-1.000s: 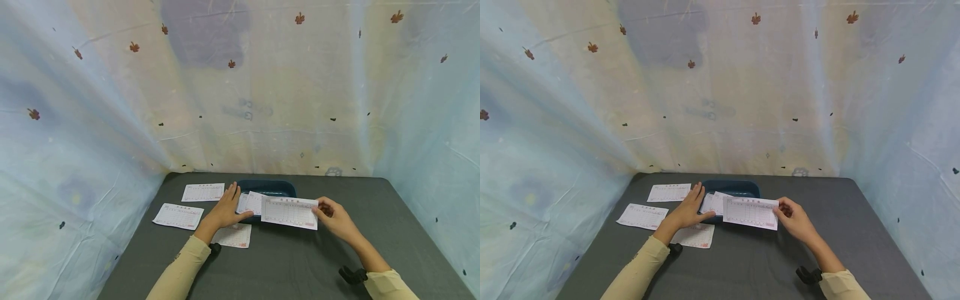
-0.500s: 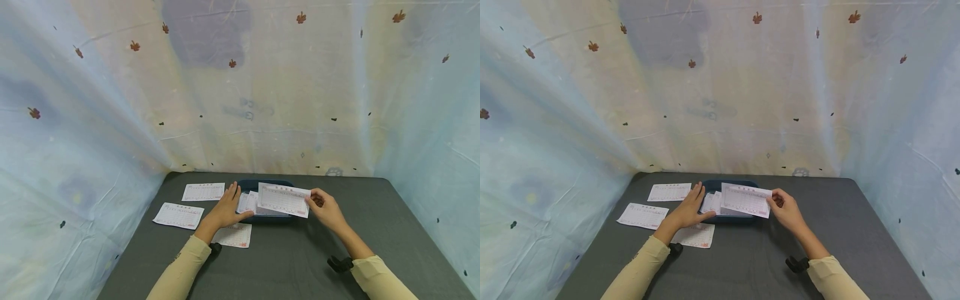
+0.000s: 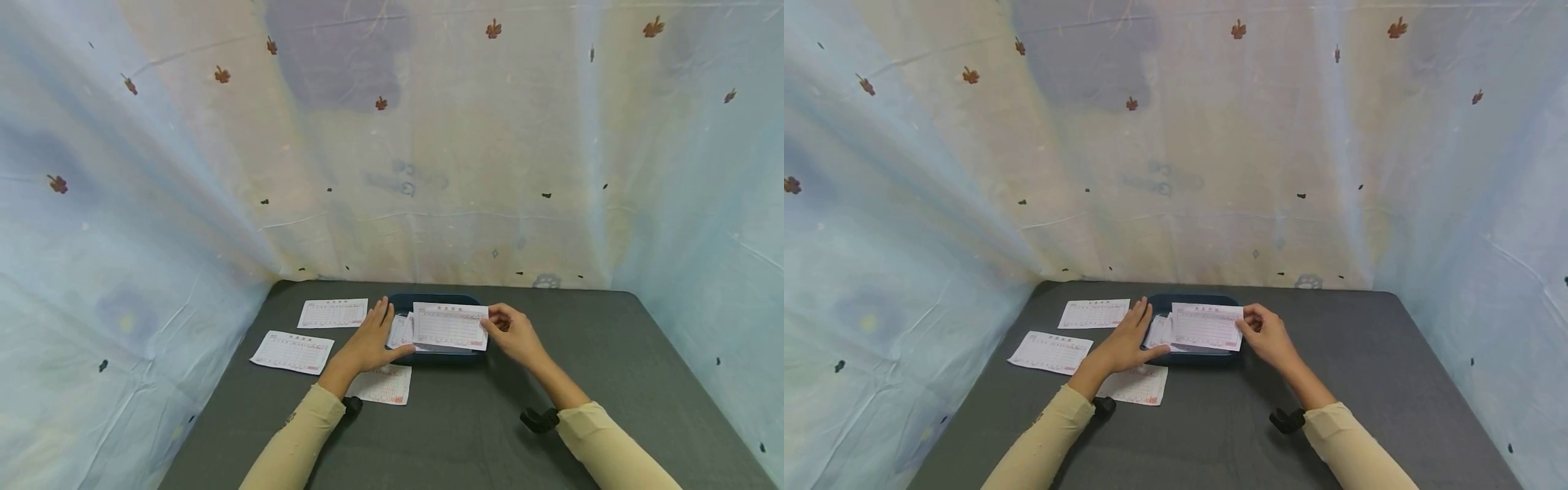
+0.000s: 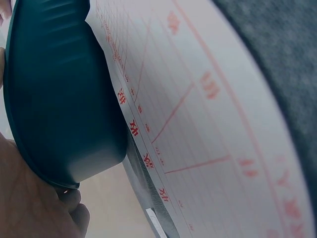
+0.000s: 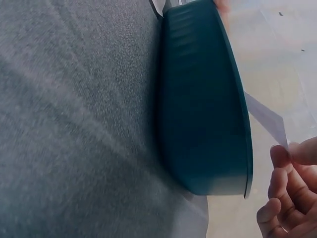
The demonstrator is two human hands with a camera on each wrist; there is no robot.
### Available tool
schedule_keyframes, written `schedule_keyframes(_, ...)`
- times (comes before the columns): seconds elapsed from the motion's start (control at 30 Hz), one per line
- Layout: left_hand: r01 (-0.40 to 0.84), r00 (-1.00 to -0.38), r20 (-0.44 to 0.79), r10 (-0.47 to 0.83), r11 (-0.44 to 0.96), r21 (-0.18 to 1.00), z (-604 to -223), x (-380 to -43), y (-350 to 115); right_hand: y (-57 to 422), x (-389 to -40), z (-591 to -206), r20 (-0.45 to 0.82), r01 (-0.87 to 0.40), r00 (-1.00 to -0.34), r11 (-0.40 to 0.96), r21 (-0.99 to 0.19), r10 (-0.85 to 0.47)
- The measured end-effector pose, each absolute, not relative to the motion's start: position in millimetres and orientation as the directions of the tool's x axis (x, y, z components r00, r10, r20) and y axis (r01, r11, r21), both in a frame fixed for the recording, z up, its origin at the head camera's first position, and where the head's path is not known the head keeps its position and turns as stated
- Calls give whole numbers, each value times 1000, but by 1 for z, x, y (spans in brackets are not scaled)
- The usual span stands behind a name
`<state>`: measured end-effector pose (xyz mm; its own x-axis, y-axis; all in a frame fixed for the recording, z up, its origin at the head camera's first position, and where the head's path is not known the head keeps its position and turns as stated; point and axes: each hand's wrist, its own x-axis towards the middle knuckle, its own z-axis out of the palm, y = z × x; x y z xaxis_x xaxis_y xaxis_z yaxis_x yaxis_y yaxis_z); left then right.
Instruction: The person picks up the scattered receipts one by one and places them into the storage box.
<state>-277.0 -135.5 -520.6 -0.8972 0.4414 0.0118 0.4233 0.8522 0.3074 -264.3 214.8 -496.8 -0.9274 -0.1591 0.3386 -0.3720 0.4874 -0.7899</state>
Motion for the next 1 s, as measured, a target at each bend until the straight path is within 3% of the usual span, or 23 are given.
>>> schedule_keyframes(1.0, 425, -895, 11, 445, 846, 324, -518, -276, -136, 185, -278, -493, 250, -312, -950, 650, -693, -189)
